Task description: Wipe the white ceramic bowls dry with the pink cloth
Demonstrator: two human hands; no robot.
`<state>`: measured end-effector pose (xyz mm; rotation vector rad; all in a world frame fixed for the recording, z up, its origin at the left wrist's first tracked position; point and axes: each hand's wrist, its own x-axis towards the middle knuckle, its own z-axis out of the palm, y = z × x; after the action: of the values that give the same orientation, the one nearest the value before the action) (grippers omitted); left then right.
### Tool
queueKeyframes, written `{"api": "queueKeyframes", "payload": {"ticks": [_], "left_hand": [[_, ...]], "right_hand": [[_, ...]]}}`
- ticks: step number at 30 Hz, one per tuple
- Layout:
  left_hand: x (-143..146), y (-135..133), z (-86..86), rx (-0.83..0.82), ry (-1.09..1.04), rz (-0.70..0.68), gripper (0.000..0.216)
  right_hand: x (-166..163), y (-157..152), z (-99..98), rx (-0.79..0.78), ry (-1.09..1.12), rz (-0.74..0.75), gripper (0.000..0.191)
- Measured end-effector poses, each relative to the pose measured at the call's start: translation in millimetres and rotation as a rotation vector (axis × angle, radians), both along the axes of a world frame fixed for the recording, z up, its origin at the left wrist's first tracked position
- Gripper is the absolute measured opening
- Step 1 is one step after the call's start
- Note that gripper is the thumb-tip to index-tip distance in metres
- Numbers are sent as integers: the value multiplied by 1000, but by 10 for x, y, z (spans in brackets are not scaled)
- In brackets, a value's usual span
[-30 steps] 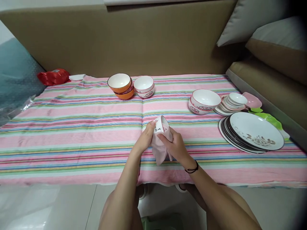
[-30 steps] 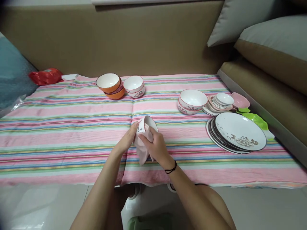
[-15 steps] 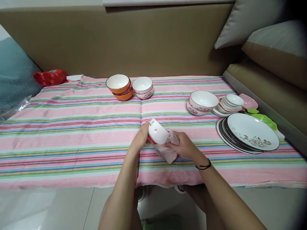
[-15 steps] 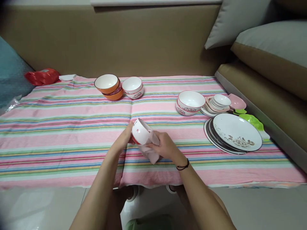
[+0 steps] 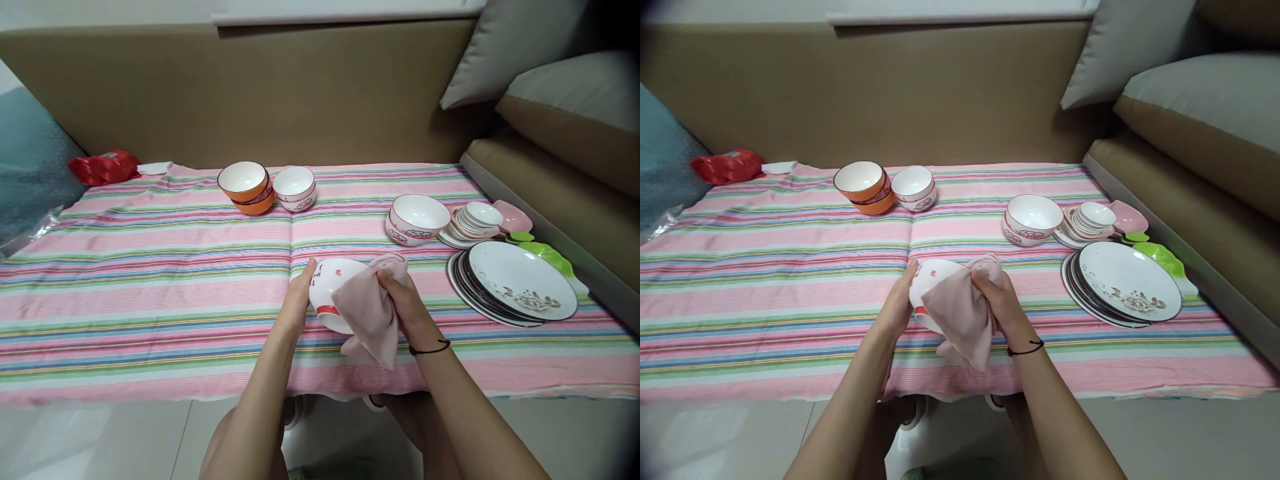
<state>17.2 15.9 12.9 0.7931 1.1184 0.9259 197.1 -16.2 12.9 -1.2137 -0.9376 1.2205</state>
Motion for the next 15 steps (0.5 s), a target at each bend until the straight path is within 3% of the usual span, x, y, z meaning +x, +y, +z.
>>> {"api": "queueKeyframes", "payload": {"ticks": [5, 7, 11, 15], "left_hand": [[132, 0, -80, -100, -162, 207, 51], [162, 6, -90, -128, -235, 287, 48], [160, -29, -61, -125, -130, 493, 41], [131, -129, -54, -12, 40, 500, 42]], "right_hand": [[-118, 47, 14, -31, -46, -275, 41], [-174, 37, -16, 16, -129, -301, 41], [-297, -19, -77, 291, -410, -81, 39], [-386, -69, -70, 705, -794, 135, 59]]}}
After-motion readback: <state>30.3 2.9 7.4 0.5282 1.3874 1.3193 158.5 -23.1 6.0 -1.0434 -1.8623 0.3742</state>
